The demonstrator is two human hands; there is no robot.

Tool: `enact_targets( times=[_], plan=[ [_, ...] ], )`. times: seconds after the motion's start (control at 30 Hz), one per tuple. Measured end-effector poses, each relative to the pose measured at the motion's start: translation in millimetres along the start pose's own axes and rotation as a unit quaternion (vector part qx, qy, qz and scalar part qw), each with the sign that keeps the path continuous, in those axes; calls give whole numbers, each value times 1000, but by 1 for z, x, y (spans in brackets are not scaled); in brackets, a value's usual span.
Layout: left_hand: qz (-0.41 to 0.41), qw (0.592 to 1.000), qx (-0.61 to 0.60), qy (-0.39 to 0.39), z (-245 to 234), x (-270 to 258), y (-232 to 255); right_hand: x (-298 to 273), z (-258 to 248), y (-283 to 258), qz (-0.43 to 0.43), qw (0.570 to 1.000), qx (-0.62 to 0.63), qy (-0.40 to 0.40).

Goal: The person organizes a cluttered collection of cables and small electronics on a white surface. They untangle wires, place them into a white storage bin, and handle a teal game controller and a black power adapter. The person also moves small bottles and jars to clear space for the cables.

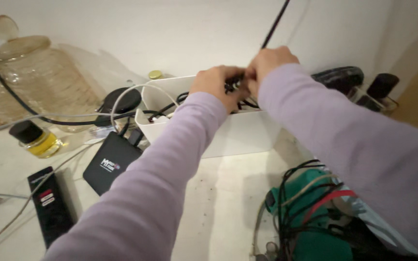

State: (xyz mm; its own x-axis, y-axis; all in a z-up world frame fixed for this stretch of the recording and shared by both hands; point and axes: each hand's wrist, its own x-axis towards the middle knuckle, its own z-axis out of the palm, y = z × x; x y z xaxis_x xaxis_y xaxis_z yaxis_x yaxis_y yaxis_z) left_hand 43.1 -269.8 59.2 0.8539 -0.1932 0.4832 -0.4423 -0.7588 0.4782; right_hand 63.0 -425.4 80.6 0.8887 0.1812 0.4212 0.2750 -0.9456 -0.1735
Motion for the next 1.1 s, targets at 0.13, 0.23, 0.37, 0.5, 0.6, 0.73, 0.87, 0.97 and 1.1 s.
enact_targets(
  times=[0.13, 0.23, 0.37, 0.5, 0.6, 0.73, 0.87, 0.97, 1.1],
  plan=[
    [-58, 992, 59, -97, -4, 1, 7, -21, -22, 28, 113, 926, 333, -138],
    [-72, 978, 136, -139, -2, 10, 19, -25, -37, 49, 216, 864, 441, -114],
    [-46, 975, 170, -136, 9, 21, 29, -20, -46, 78, 201, 819, 530, -94],
    [-41, 981, 127, -144, 19, 28, 35, -11, -20, 95, 218, 835, 497, -89],
    [-77, 982, 96, -142, 23, 24, 46, -10, 7, 107, 264, 849, 455, -60],
    [-5, 985, 155, -75, 10, 4, 60, -26, 37, 122, 270, 820, 484, -143],
    [-56, 938, 241, -244, -8, -3, 72, -18, 62, 128, 385, 730, 563, -42],
    [-46, 945, 233, -227, -12, -2, 76, -13, 75, 137, 344, 735, 581, -58],
    [-35, 962, 185, -197, -4, 2, 75, -11, 77, 144, 248, 669, 690, -125]
  ],
)
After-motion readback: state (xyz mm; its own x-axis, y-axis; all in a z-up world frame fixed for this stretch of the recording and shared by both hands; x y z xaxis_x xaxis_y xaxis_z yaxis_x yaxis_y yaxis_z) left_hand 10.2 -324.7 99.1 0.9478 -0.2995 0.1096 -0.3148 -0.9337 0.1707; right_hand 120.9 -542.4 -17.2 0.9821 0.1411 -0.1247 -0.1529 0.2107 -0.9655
